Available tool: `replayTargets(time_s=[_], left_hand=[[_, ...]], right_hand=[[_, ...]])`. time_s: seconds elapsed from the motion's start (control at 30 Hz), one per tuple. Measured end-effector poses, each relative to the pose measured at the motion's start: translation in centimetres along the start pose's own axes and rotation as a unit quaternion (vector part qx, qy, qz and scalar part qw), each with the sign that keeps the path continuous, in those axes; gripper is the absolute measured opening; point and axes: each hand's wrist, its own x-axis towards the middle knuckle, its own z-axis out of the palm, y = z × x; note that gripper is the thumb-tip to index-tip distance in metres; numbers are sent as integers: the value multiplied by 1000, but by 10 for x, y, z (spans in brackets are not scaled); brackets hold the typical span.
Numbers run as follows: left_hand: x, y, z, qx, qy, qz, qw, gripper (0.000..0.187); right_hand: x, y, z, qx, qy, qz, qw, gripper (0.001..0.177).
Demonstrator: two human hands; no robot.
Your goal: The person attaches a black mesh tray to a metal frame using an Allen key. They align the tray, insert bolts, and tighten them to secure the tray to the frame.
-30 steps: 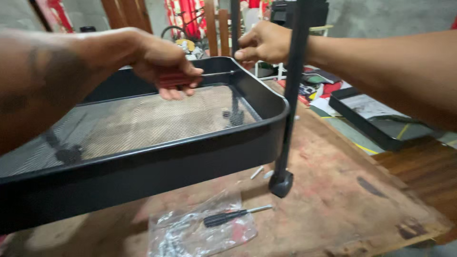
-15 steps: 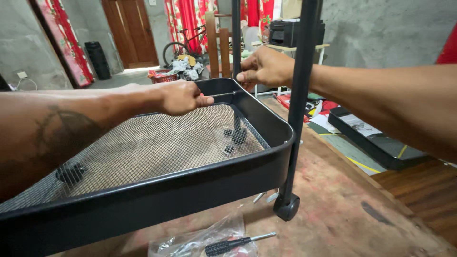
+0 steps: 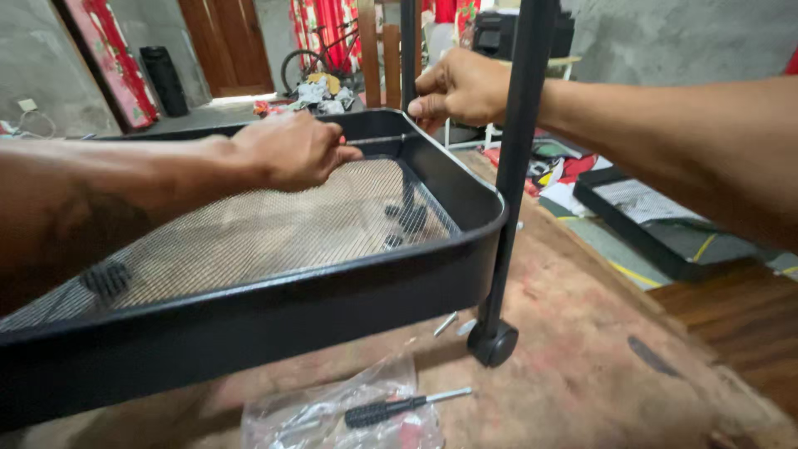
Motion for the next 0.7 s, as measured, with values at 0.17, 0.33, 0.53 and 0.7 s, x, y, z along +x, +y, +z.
replayTargets(time_s=[0.17,0.33,0.53,0.7], left_hand=[[19,-10,-23,-167,-153,-115,967,55],[45,-32,-30,-374,-330,-113,859,35],[65,-55,-8,-514,-447,-96,726,30],[48,-54,-17,-647,-434,-156,607,43]], right_hand=[[-3,0,6,-8,6,-8,1000,27],[-8,-2,0,32,-13,-6,999,30],[-3,-7,0,19,-13,-7,1000,31],[-5,-7,-1,18,-16,-19,1000,31]])
